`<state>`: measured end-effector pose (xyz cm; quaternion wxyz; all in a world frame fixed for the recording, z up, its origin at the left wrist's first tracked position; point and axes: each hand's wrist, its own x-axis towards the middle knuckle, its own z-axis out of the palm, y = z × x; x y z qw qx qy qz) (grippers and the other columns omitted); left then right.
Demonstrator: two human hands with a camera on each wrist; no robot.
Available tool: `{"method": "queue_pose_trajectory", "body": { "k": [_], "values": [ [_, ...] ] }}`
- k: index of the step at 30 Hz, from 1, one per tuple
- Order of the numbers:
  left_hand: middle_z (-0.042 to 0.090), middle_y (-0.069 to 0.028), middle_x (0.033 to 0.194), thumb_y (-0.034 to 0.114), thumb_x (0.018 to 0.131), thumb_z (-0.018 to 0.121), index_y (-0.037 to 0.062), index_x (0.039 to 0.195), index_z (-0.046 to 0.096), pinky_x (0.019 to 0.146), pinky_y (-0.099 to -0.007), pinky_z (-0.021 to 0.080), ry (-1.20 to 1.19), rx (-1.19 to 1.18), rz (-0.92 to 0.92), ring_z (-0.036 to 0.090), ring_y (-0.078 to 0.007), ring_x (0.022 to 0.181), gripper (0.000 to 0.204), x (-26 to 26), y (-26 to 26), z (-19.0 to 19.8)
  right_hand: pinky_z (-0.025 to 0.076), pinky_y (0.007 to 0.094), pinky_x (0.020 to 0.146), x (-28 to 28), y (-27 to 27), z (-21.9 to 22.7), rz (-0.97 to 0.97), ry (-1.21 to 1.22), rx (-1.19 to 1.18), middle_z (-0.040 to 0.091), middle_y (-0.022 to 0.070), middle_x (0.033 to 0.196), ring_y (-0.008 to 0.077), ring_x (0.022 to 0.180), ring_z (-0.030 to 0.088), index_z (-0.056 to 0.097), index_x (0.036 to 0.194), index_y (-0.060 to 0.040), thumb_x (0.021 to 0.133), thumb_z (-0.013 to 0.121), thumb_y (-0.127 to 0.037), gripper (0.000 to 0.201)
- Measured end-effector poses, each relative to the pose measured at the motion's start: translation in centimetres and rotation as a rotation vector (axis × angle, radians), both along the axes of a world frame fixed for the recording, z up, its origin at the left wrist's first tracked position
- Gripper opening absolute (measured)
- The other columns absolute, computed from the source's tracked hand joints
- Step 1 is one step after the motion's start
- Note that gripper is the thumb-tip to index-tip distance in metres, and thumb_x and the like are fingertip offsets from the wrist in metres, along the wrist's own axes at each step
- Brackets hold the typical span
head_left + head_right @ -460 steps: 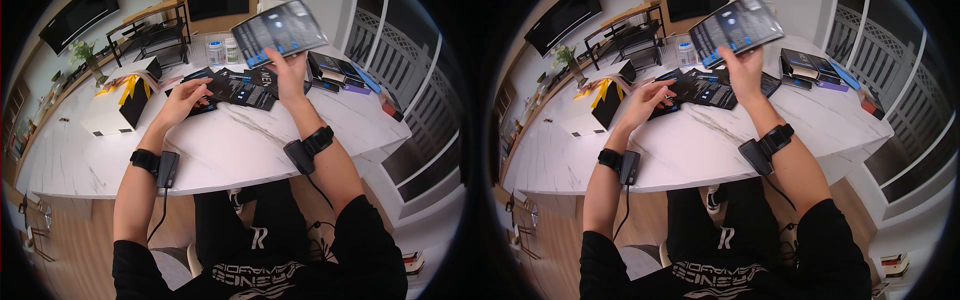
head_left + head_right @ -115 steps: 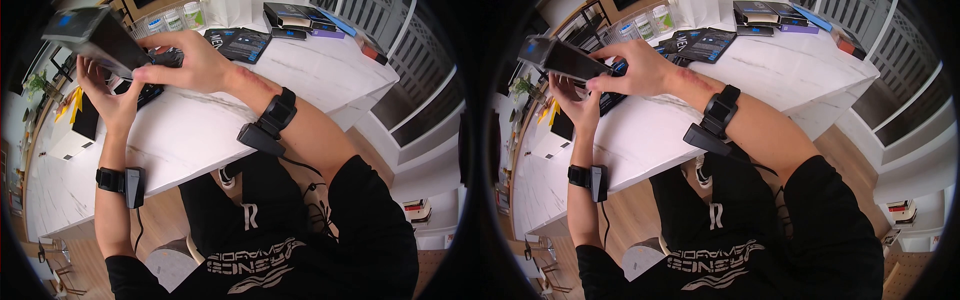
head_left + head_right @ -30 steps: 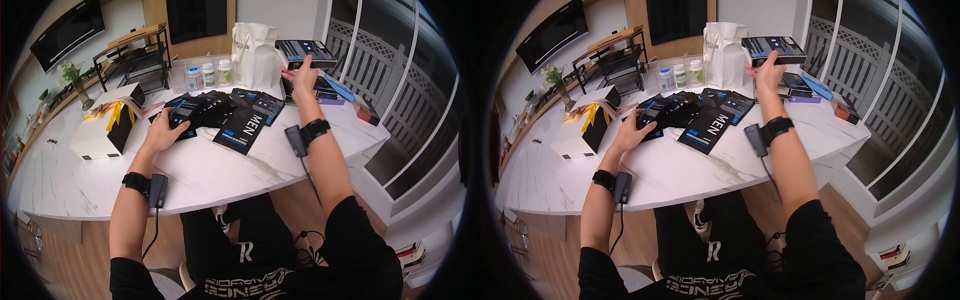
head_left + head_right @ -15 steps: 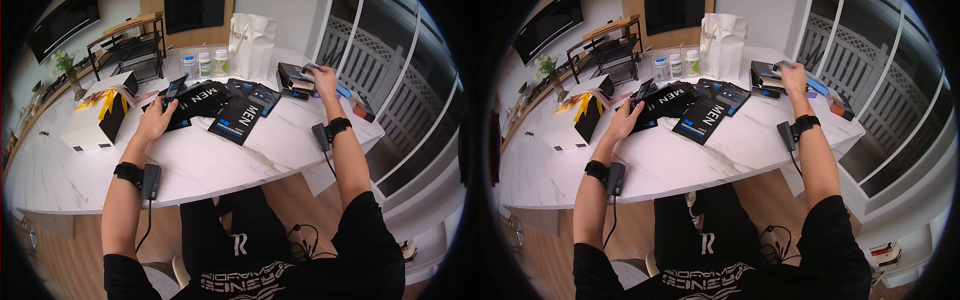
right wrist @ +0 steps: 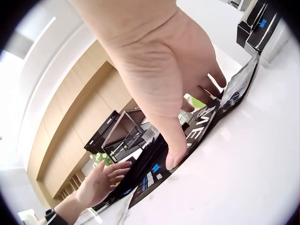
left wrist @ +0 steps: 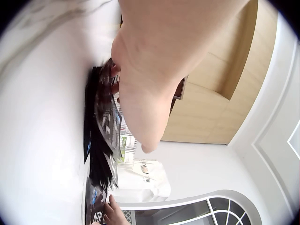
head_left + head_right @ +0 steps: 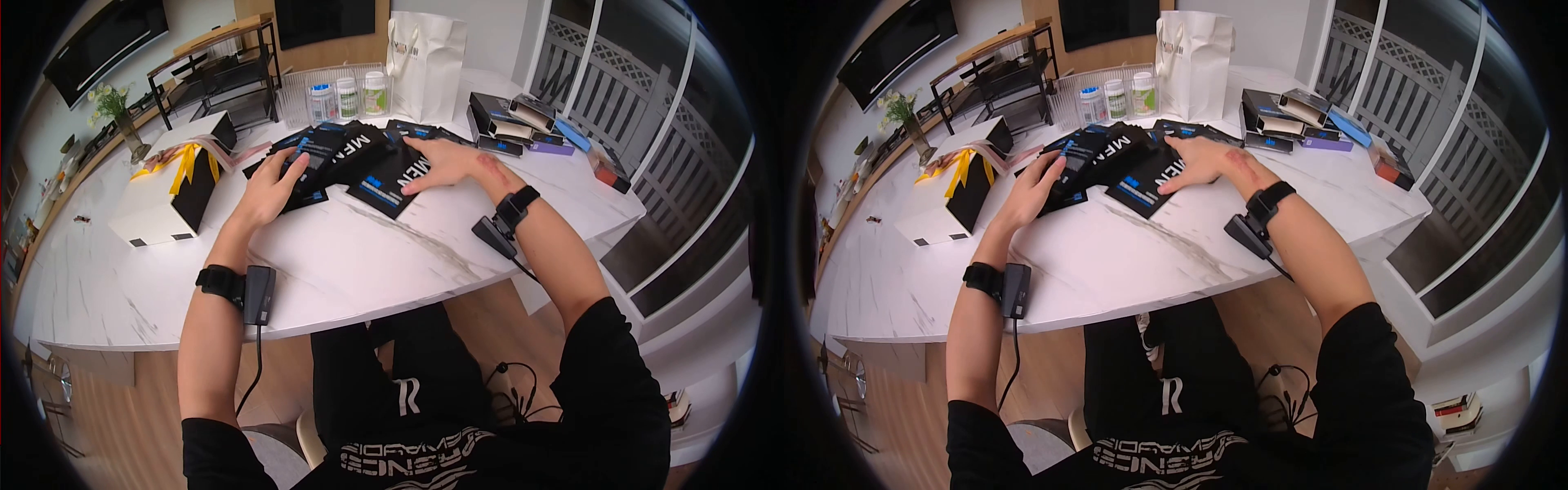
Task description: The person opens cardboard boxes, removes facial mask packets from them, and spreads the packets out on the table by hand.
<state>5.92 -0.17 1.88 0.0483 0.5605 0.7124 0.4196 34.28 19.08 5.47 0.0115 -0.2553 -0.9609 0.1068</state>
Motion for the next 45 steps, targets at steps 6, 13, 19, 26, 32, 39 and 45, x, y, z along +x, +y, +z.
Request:
{"method": "queue_pose_trajectory", "body": {
  "k": [6,13,19,26,32,39,45],
  "values": [
    [0.057,-0.0233,0.132,0.053,0.085,0.068,-0.0018,0.136,0.052,0.101,-0.0368,0.043,0.244,-0.064,-0.029,0.056,-0.0305,0.121,0.076,0.7,-0.1,0.4,0.042,0.0394,0.105,-1.9,0.4,-0.1,-0.059,-0.022,0.156,0.055,0.0298,0.132,0.0387,0.124,0.053,0.039,0.142,0.0072,0.068,0.070,-0.071,0.111],
    [0.047,-0.0243,0.143,0.066,0.072,0.069,0.0031,0.145,0.041,0.113,-0.0460,0.027,0.308,-0.197,-0.039,0.041,-0.0375,0.136,0.101,0.7,-0.4,0.1,0.048,0.0397,0.097,-5.7,1.1,0.5,-0.236,0.242,0.048,0.064,0.0282,0.116,0.0376,0.111,0.062,0.052,0.132,0.0039,0.066,0.084,-0.044,0.088],
    [0.050,-0.0259,0.140,0.056,0.088,0.054,0.0044,0.146,0.040,0.114,-0.0420,0.025,0.149,-0.245,0.005,0.043,-0.0372,0.135,0.079,0.3,0.1,-0.3,0.044,0.0365,0.102,-6.7,1.1,-0.9,-0.155,0.467,-0.101,0.056,0.0278,0.131,0.0348,0.120,0.057,0.048,0.138,0.0019,0.074,0.080,-0.037,0.081],
    [0.056,-0.0249,0.131,0.053,0.085,0.065,0.0028,0.148,0.036,0.105,-0.0341,0.038,0.171,-0.284,-0.044,0.054,-0.0299,0.123,0.086,1.2,-0.5,0.8,0.048,0.0351,0.095,-6.4,1.8,-3.1,-0.011,0.583,-0.086,0.069,0.0205,0.110,0.0282,0.106,0.065,0.066,0.117,0.0042,0.071,0.085,-0.035,0.063],
    [0.061,-0.0274,0.122,0.040,0.079,0.077,-0.0025,0.141,0.041,0.097,-0.0350,0.046,0.178,-0.135,-0.094,0.062,-0.0323,0.112,0.084,1.0,-0.3,0.2,0.051,0.0319,0.084,-5.5,-0.4,-1.9,0.066,0.767,-0.063,0.073,0.0151,0.098,0.0223,0.090,0.069,0.074,0.103,-0.0019,0.076,0.082,-0.024,0.036],
    [0.061,-0.0243,0.122,0.028,0.091,0.069,-0.0071,0.135,0.045,0.100,-0.0334,0.043,0.209,-0.040,-0.130,0.060,-0.0281,0.115,0.061,1.2,-0.5,0.4,0.052,0.0323,0.077,-5.5,-2.6,-0.6,0.204,0.958,-0.047,0.073,0.0134,0.085,0.0236,0.079,0.069,0.076,0.091,-0.0054,0.080,0.077,-0.019,0.017],
    [0.066,-0.0252,0.102,0.028,0.101,0.054,-0.0027,0.120,0.060,0.086,-0.0349,0.047,0.234,0.131,-0.038,0.062,-0.0345,0.088,0.037,0.9,-0.3,0.9,0.051,0.0330,0.069,-4.6,-3.7,0.7,0.027,1.012,-0.061,0.070,0.0134,0.075,0.0227,0.071,0.067,0.073,0.090,-0.0049,0.083,0.075,-0.023,0.019]
  ]
}}
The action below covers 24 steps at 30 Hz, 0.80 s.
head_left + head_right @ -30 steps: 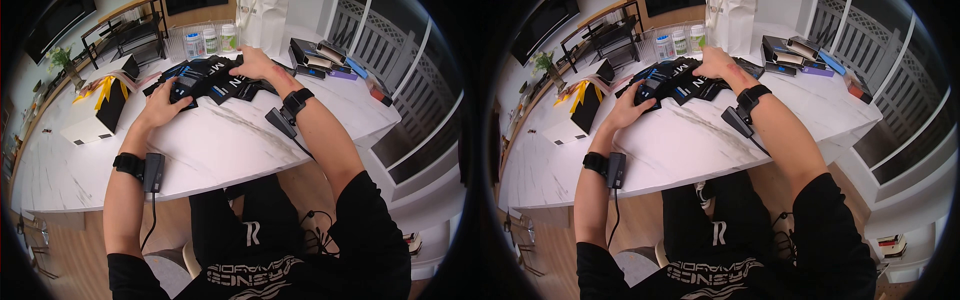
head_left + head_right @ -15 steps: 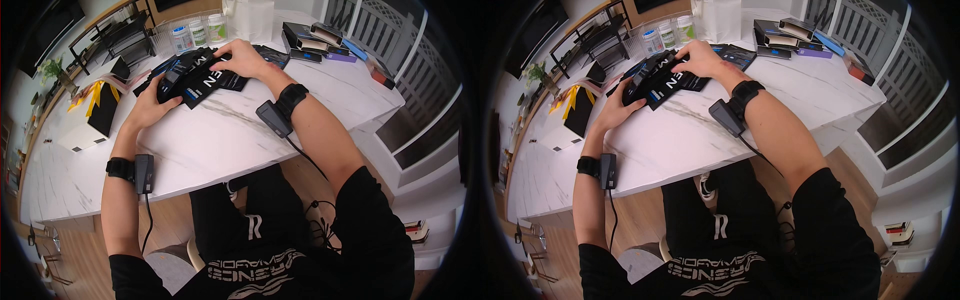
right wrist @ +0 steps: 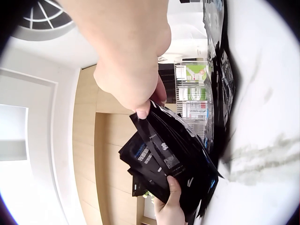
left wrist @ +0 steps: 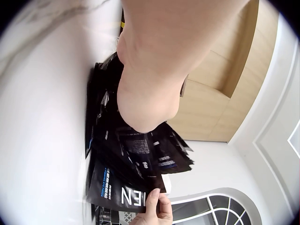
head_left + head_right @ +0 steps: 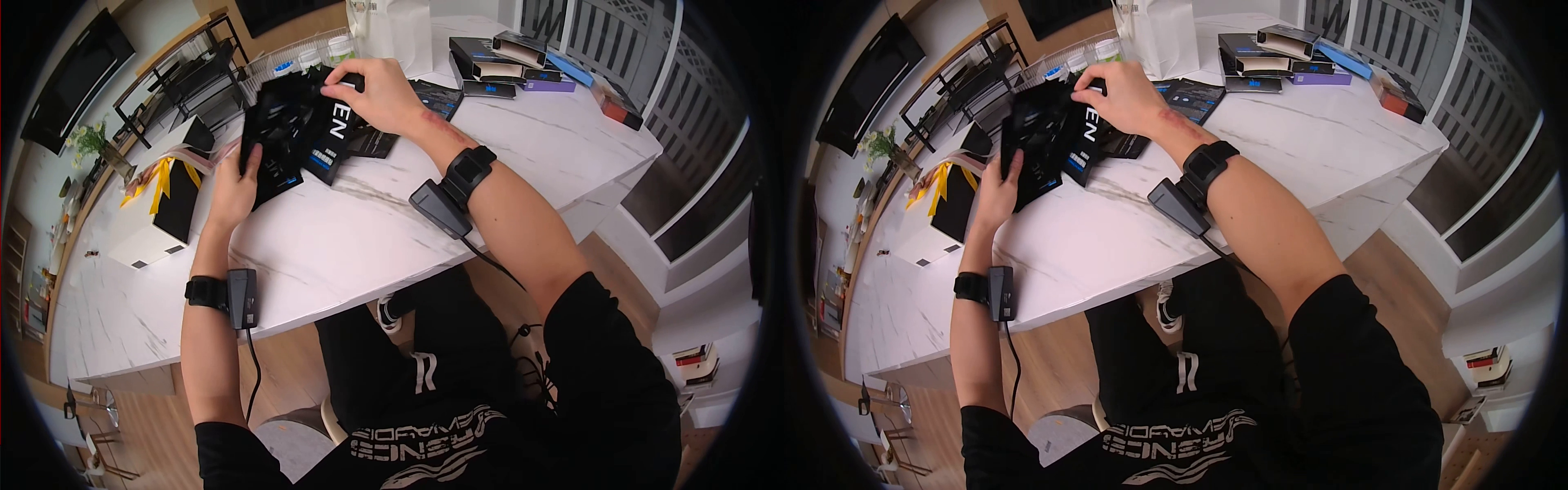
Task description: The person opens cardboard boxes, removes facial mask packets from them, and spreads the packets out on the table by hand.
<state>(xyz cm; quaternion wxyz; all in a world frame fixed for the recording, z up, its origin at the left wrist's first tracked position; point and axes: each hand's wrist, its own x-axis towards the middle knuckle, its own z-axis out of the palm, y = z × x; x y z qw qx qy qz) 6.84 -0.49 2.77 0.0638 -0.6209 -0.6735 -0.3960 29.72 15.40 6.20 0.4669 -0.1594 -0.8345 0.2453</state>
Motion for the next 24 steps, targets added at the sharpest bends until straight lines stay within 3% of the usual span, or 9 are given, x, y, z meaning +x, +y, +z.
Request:
{"method": "queue_pose_trajectory", "body": {
  "k": [4,6,7,11,17,19,21,23,24],
  "values": [
    [0.066,-0.0231,0.087,0.035,0.103,0.050,-0.0059,0.104,0.062,0.078,-0.0377,0.047,-0.078,-0.053,0.313,0.059,-0.0321,0.078,0.043,0.9,-0.1,0.9,0.051,0.0327,0.069,-0.2,1.1,-0.4,-0.115,0.110,0.028,0.069,0.0131,0.077,0.0211,0.071,0.066,0.068,0.095,-0.0032,0.087,0.072,-0.026,0.024],
    [0.065,-0.0209,0.082,0.037,0.103,0.049,-0.0068,0.101,0.062,0.075,-0.0375,0.047,-0.076,0.088,0.335,0.058,-0.0295,0.074,0.046,-2.0,1.1,-0.9,0.052,0.0356,0.074,-0.5,2.4,-0.7,-0.192,0.206,0.038,0.070,0.0144,0.084,0.0262,0.077,0.068,0.065,0.098,-0.0020,0.090,0.068,-0.026,0.025],
    [0.065,-0.0187,0.078,0.039,0.103,0.048,-0.0076,0.097,0.062,0.072,-0.0374,0.046,-0.074,0.231,0.355,0.057,-0.0268,0.071,0.049,-2.0,1.2,-0.7,0.051,0.0421,0.077,-0.4,2.6,-0.7,-0.225,0.297,0.056,0.069,0.0207,0.085,0.0378,0.084,0.067,0.066,0.095,-0.0041,0.089,0.067,-0.027,0.023],
    [0.064,-0.0139,0.074,0.044,0.102,0.048,-0.0098,0.093,0.062,0.070,-0.0347,0.046,-0.256,0.360,0.201,0.056,-0.0190,0.070,0.056,-2.0,0.9,-0.2,0.051,0.0427,0.083,0.4,3.9,-0.5,-0.349,0.288,-0.052,0.070,0.0208,0.091,0.0379,0.090,0.067,0.065,0.096,-0.0016,0.089,0.066,-0.032,0.031],
    [0.057,-0.0094,0.070,0.048,0.102,0.047,-0.0085,0.087,0.061,0.067,-0.0342,0.044,-0.245,0.319,0.258,0.050,-0.0153,0.069,0.060,-1.7,0.6,0.4,0.051,0.0427,0.085,1.1,4.0,-0.2,-0.504,0.279,-0.330,0.072,0.0142,0.091,0.0330,0.092,0.068,0.067,0.096,-0.0065,0.093,0.060,-0.036,0.031],
    [0.059,-0.0101,0.077,0.051,0.101,0.046,-0.0093,0.094,0.061,0.074,-0.0328,0.045,-0.243,0.043,0.262,0.051,-0.0158,0.076,0.063,-1.4,0.1,0.8,0.050,0.0427,0.087,1.4,4.1,0.0,-0.522,0.210,-0.354,0.072,0.0154,0.096,0.0330,0.095,0.068,0.066,0.102,-0.0060,0.092,0.060,-0.038,0.034],
    [0.062,-0.0146,0.111,0.048,0.102,0.045,-0.0105,0.124,0.055,0.098,-0.0280,0.040,-0.304,0.052,0.083,0.054,-0.0184,0.104,0.064,2.7,-1.2,1.9,0.050,0.0427,0.089,1.5,4.2,-0.2,-0.540,0.140,-0.377,0.071,0.0166,0.101,0.0331,0.098,0.067,0.066,0.107,-0.0056,0.090,0.060,-0.040,0.038],
    [0.059,-0.0175,0.123,0.045,0.102,0.047,-0.0051,0.135,0.051,0.103,-0.0301,0.038,-0.212,0.047,-0.001,0.054,-0.0207,0.116,0.061,2.1,-0.8,1.0,0.049,0.0419,0.091,1.4,4.0,-0.6,-0.733,0.004,-0.241,0.068,0.0205,0.111,0.0337,0.105,0.066,0.062,0.116,-0.0014,0.086,0.062,-0.042,0.051],
    [0.059,-0.0175,0.123,0.045,0.102,0.047,-0.0051,0.135,0.051,0.103,-0.0301,0.038,-0.212,0.047,-0.002,0.054,-0.0207,0.116,0.061,1.7,-0.6,0.8,0.048,0.0405,0.096,1.7,4.1,-0.5,-0.681,-0.046,-0.261,0.064,0.0242,0.119,0.0357,0.112,0.062,0.057,0.123,0.0035,0.081,0.066,-0.046,0.065]
  ]
}}
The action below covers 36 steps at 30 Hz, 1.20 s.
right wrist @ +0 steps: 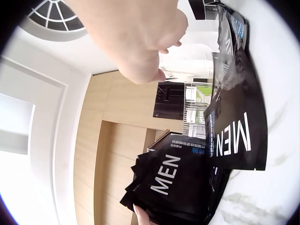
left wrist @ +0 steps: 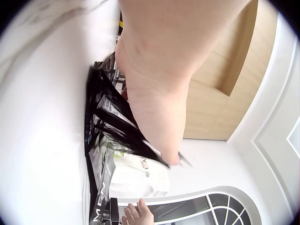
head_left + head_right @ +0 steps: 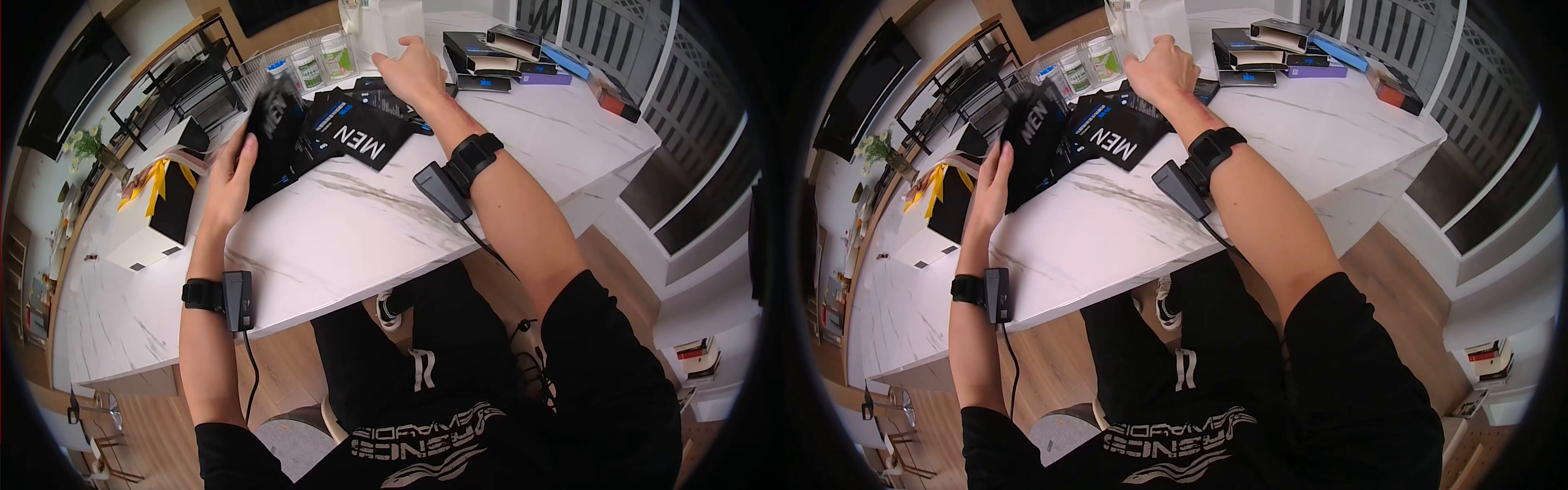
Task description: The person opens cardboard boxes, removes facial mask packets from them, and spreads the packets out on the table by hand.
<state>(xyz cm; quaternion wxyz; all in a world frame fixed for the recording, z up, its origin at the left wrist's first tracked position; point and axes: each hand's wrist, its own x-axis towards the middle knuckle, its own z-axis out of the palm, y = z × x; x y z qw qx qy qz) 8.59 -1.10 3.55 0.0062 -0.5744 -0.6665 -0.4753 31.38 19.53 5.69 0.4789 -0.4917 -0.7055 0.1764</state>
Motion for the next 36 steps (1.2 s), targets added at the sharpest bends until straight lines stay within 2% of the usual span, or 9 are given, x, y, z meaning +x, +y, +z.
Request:
{"method": "queue_pose_trajectory", "body": {
  "k": [2,5,9,13,18,25,29,33,36],
  "values": [
    [0.056,-0.0188,0.129,0.043,0.101,0.049,-0.0003,0.140,0.048,0.106,-0.0326,0.037,0.054,-0.039,-0.203,0.052,-0.0225,0.123,0.058,-0.1,0.2,0.1,0.045,0.0403,0.100,-0.2,0.4,-0.3,0.140,0.001,-0.009,0.063,0.0249,0.122,0.0356,0.116,0.060,0.055,0.128,0.0030,0.080,0.068,-0.049,0.072],
    [0.058,-0.0195,0.128,0.042,0.100,0.050,0.0011,0.140,0.049,0.106,-0.0333,0.038,0.033,-0.065,-0.216,0.053,-0.0238,0.122,0.057,-0.4,0.2,0.2,0.040,0.0395,0.107,-0.5,0.1,-0.3,0.394,-0.054,-0.058,0.058,0.0268,0.129,0.0356,0.124,0.055,0.049,0.136,0.0034,0.078,0.069,-0.057,0.086],
    [0.057,-0.0227,0.130,0.045,0.095,0.058,-0.0003,0.141,0.046,0.105,-0.0343,0.039,0.055,-0.117,-0.110,0.053,-0.0266,0.123,0.066,-1.0,0.4,-0.2,0.042,0.0373,0.105,-1.4,-0.5,-1.6,0.653,-0.223,-0.039,0.056,0.0292,0.131,0.0373,0.123,0.055,0.047,0.137,0.0068,0.074,0.067,-0.068,0.099],
    [0.054,-0.0280,0.133,0.049,0.081,0.075,-0.0059,0.141,0.043,0.105,-0.0365,0.040,0.154,-0.320,-0.008,0.053,-0.0312,0.125,0.087,-0.3,-0.1,-0.3,0.038,0.0371,0.109,-1.7,-1.3,-2.0,0.740,-0.579,-0.062,0.047,0.0288,0.141,0.0367,0.131,0.047,0.038,0.142,0.0090,0.071,0.068,-0.075,0.115],
    [0.054,-0.0287,0.133,0.047,0.081,0.075,-0.0095,0.140,0.042,0.107,-0.0376,0.039,0.144,-0.318,-0.115,0.053,-0.0340,0.126,0.089,-0.6,0.2,-0.7,0.045,0.0405,0.102,-2.0,-2.5,-2.1,0.859,-0.337,-0.027,0.052,0.0316,0.132,0.0385,0.124,0.054,0.041,0.143,0.0006,0.067,0.082,-0.059,0.105],
    [0.055,-0.0264,0.133,0.042,0.079,0.079,-0.0065,0.141,0.043,0.106,-0.0367,0.040,0.096,-0.285,-0.163,0.055,-0.0307,0.124,0.086,-0.6,0.1,-0.6,0.046,0.0394,0.099,-3.8,-3.9,-2.6,1.040,-0.197,0.073,0.057,0.0296,0.126,0.0368,0.119,0.057,0.048,0.139,-0.0050,0.073,0.083,-0.046,0.085],
    [0.055,-0.0217,0.133,0.035,0.076,0.084,-0.0045,0.141,0.044,0.107,-0.0359,0.039,0.056,-0.265,-0.363,0.053,-0.0264,0.125,0.086,0.1,-0.1,-0.1,0.047,0.0340,0.091,-4.6,-4.4,-3.1,0.925,-0.115,-0.164,0.062,0.0217,0.115,0.0265,0.108,0.060,0.044,0.140,-0.0007,0.075,0.082,-0.042,0.086],
    [0.055,-0.0189,0.134,0.031,0.076,0.084,-0.0034,0.141,0.044,0.109,-0.0355,0.036,0.108,-0.170,-0.459,0.050,-0.0239,0.127,0.084,-0.4,0.3,-0.5,0.049,0.0318,0.085,-5.1,-3.5,-4.2,0.935,-0.150,-0.106,0.064,0.0161,0.107,0.0215,0.097,0.063,0.039,0.141,-0.0001,0.076,0.082,-0.025,0.082],
    [0.054,-0.0195,0.135,0.031,0.079,0.082,-0.0029,0.140,0.045,0.108,-0.0359,0.036,0.180,-0.044,-0.219,0.051,-0.0250,0.127,0.079,-0.8,0.6,-0.3,0.050,0.0310,0.081,-4.5,-4.1,-3.1,1.065,0.077,-0.194,0.064,0.0159,0.106,0.0199,0.092,0.064,0.038,0.143,-0.0028,0.078,0.078,-0.014,0.077]
  ]
}}
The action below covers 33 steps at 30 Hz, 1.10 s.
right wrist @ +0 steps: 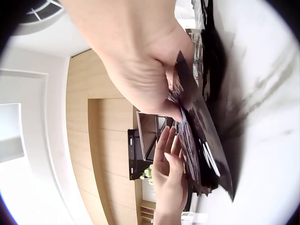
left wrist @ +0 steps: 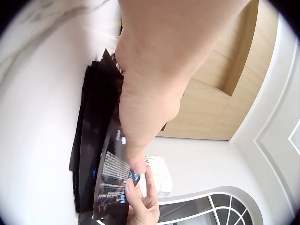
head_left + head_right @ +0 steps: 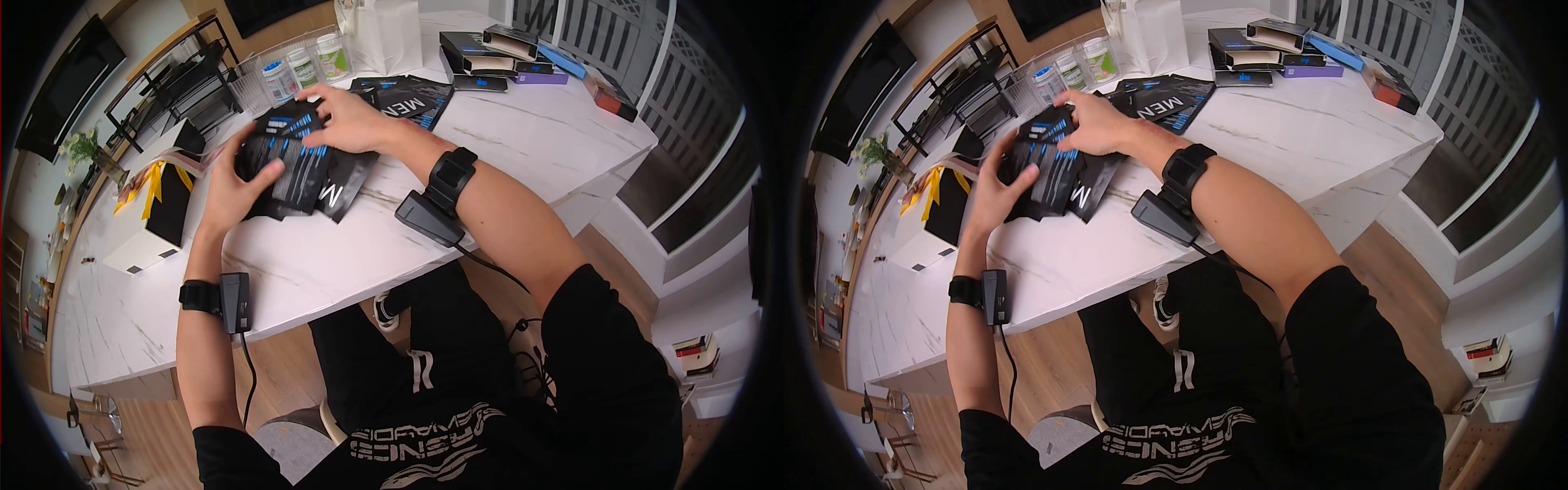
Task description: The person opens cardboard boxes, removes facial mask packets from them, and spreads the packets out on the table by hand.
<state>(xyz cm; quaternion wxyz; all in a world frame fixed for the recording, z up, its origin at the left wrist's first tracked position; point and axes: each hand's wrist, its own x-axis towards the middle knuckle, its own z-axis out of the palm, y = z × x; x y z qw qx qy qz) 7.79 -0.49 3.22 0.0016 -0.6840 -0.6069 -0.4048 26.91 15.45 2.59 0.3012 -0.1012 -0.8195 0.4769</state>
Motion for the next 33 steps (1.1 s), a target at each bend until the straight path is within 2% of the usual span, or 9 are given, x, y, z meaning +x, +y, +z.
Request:
{"method": "queue_pose_trajectory", "body": {
  "k": [4,7,9,11,13,21,23,27,33],
  "values": [
    [0.051,-0.0264,0.137,0.049,0.094,0.061,-0.0032,0.144,0.036,0.106,-0.0372,0.038,-0.144,0.082,0.285,0.051,-0.0309,0.127,0.076,-2.5,1.0,-1.5,0.053,0.0304,0.077,0.7,0.3,1.2,-0.305,0.146,0.198,0.068,0.0119,0.101,0.0198,0.088,0.067,0.041,0.141,-0.0063,0.084,0.071,-0.011,0.065],
    [0.048,-0.0270,0.140,0.052,0.094,0.058,-0.0046,0.146,0.031,0.105,-0.0379,0.039,-0.250,-0.056,0.287,0.050,-0.0311,0.128,0.081,-2.7,1.0,-1.8,0.053,0.0302,0.073,1.3,1.8,2.1,-0.468,0.288,0.274,0.070,0.0100,0.095,0.0193,0.083,0.069,0.051,0.133,-0.0051,0.087,0.068,-0.012,0.049],
    [0.051,-0.0269,0.137,0.055,0.092,0.059,-0.0068,0.144,0.035,0.103,-0.0365,0.041,-0.234,-0.091,0.266,0.052,-0.0305,0.125,0.084,-2.0,0.6,-1.6,0.052,0.0363,0.079,1.8,2.6,2.4,-0.595,0.373,0.244,0.072,0.0133,0.090,0.0308,0.082,0.069,0.060,0.119,-0.0030,0.087,0.064,-0.012,0.034],
    [0.058,-0.0251,0.130,0.054,0.088,0.065,-0.0071,0.140,0.042,0.101,-0.0346,0.043,-0.016,-0.280,0.171,0.057,-0.0286,0.120,0.083,-1.2,0.0,-1.1,0.053,0.0372,0.075,2.3,2.5,2.8,-0.631,0.420,0.265,0.072,0.0137,0.088,0.0303,0.077,0.069,0.061,0.114,-0.0023,0.089,0.063,-0.011,0.026],
    [0.064,-0.0213,0.121,0.050,0.084,0.071,-0.0047,0.135,0.050,0.098,-0.0332,0.044,-0.065,-0.265,0.120,0.061,-0.0257,0.112,0.077,-0.3,-0.3,-0.8,0.052,0.0375,0.072,2.5,2.6,3.1,-0.763,0.510,0.244,0.071,0.0140,0.085,0.0288,0.078,0.069,0.061,0.108,-0.0021,0.091,0.062,-0.010,0.018],
    [0.067,-0.0113,0.105,0.032,0.076,0.083,-0.0005,0.131,0.057,0.090,-0.0316,0.048,0.108,-0.169,0.192,0.063,-0.0201,0.101,0.069,-1.5,0.0,-1.1,0.053,0.0368,0.075,1.6,1.7,2.6,-0.619,0.527,0.180,0.070,0.0146,0.087,0.0273,0.080,0.069,0.060,0.105,-0.0007,0.091,0.061,-0.007,0.015],
    [0.066,-0.0098,0.100,0.027,0.076,0.083,-0.0013,0.131,0.057,0.088,-0.0317,0.048,0.096,-0.165,0.176,0.063,-0.0195,0.097,0.067,-1.5,0.0,-1.1,0.053,0.0295,0.072,1.2,2.1,1.9,-0.549,0.317,0.202,0.071,0.0108,0.092,0.0168,0.079,0.069,0.061,0.113,-0.0029,0.091,0.062,-0.009,0.022],
    [0.064,-0.0067,0.088,0.014,0.077,0.081,-0.0041,0.129,0.057,0.082,-0.0303,0.048,0.023,-0.146,0.200,0.062,-0.0173,0.087,0.060,-2.2,0.2,-1.6,0.054,0.0357,0.084,1.7,2.8,1.1,-0.637,0.090,0.170,0.071,0.0184,0.098,0.0286,0.089,0.069,0.063,0.107,-0.0015,0.084,0.065,-0.001,0.024],
    [0.065,-0.0080,0.085,0.008,0.080,0.075,-0.0048,0.121,0.062,0.076,-0.0318,0.051,0.028,-0.074,0.256,0.064,-0.0171,0.081,0.045,-2.9,0.5,-1.7,0.054,0.0356,0.085,2.6,4.1,1.2,-0.772,0.094,0.169,0.070,0.0164,0.096,0.0276,0.090,0.069,0.065,0.107,-0.0039,0.077,0.064,0.002,0.030]
  ]
}}
